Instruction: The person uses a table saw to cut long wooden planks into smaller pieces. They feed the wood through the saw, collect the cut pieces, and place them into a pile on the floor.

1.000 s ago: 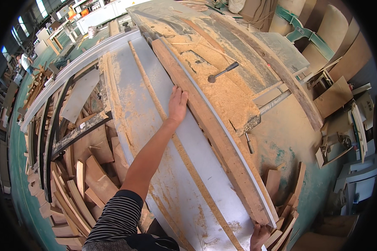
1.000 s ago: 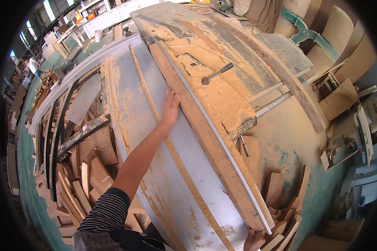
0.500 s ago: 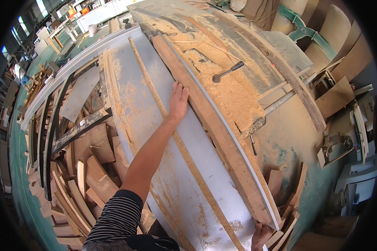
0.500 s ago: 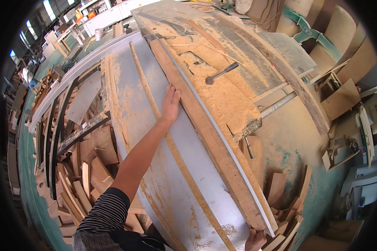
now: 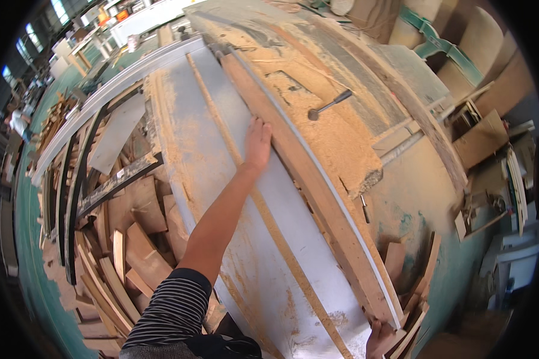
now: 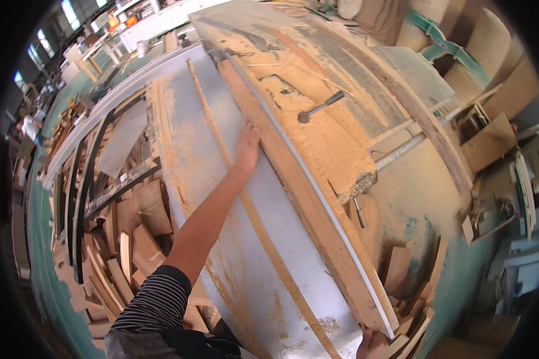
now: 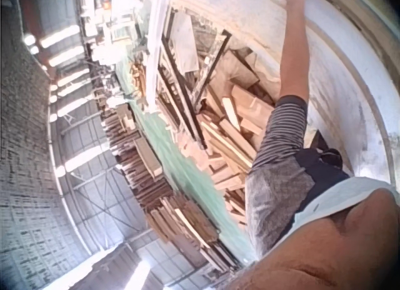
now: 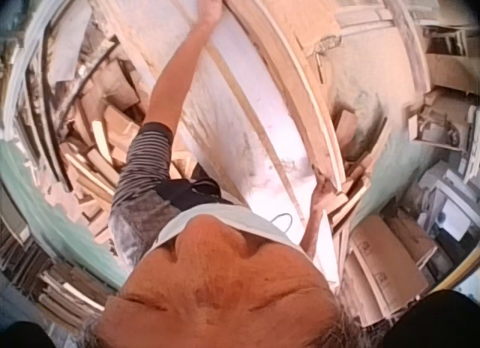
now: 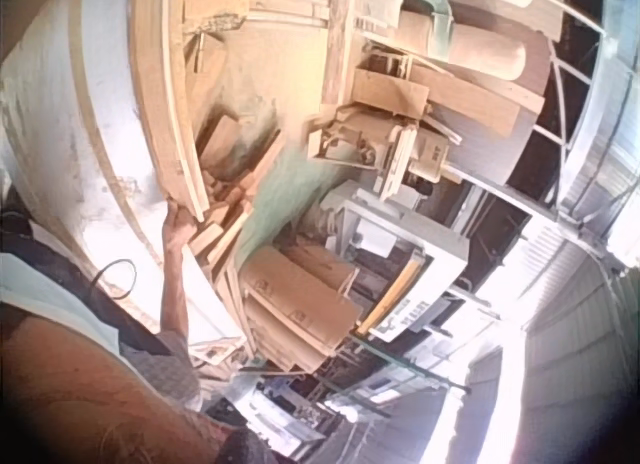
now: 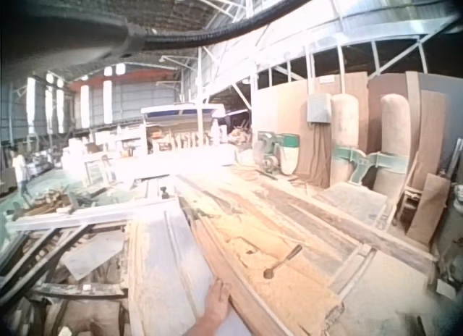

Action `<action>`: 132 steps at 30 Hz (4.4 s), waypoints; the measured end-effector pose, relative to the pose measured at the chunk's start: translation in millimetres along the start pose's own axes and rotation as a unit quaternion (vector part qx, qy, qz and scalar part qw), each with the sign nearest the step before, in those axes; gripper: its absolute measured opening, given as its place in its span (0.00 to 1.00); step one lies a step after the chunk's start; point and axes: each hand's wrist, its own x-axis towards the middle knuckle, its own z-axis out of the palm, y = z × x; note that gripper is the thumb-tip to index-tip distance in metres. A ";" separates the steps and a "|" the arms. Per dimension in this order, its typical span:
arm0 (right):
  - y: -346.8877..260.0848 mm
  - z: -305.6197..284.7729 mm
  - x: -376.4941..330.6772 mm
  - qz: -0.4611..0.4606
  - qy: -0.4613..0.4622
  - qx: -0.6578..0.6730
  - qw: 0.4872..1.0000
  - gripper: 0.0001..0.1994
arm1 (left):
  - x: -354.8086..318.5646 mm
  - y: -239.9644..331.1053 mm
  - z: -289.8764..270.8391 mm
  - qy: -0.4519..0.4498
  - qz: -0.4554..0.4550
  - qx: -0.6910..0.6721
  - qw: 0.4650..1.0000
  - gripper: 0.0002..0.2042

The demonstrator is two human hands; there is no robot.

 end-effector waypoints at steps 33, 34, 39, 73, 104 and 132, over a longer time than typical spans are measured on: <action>-5.4 34.1 4.3 -0.020 0.079 0.002 0.997 0.16 | 27.9 -23.0 10.0 0.056 0.032 0.021 0.998 0.24; -5.6 33.7 4.1 -0.008 0.068 0.015 0.998 0.16 | 27.3 -21.4 8.8 0.055 0.034 0.021 0.998 0.24; -32.1 38.4 10.1 0.020 0.124 0.088 0.988 0.21 | 32.7 -20.3 5.3 0.063 0.030 0.026 0.997 0.23; -46.1 52.5 24.2 -0.041 0.182 0.021 0.982 0.20 | -93.3 44.1 22.8 -0.052 0.038 0.075 0.995 0.34; -50.6 39.0 26.2 -0.031 0.123 0.021 0.992 0.21 | -135.3 49.9 -63.7 0.097 -0.075 -0.126 0.985 0.20; -36.8 42.1 29.7 -0.117 0.126 0.049 0.984 0.19 | -119.0 68.7 31.2 -0.056 -0.008 -0.018 0.998 0.32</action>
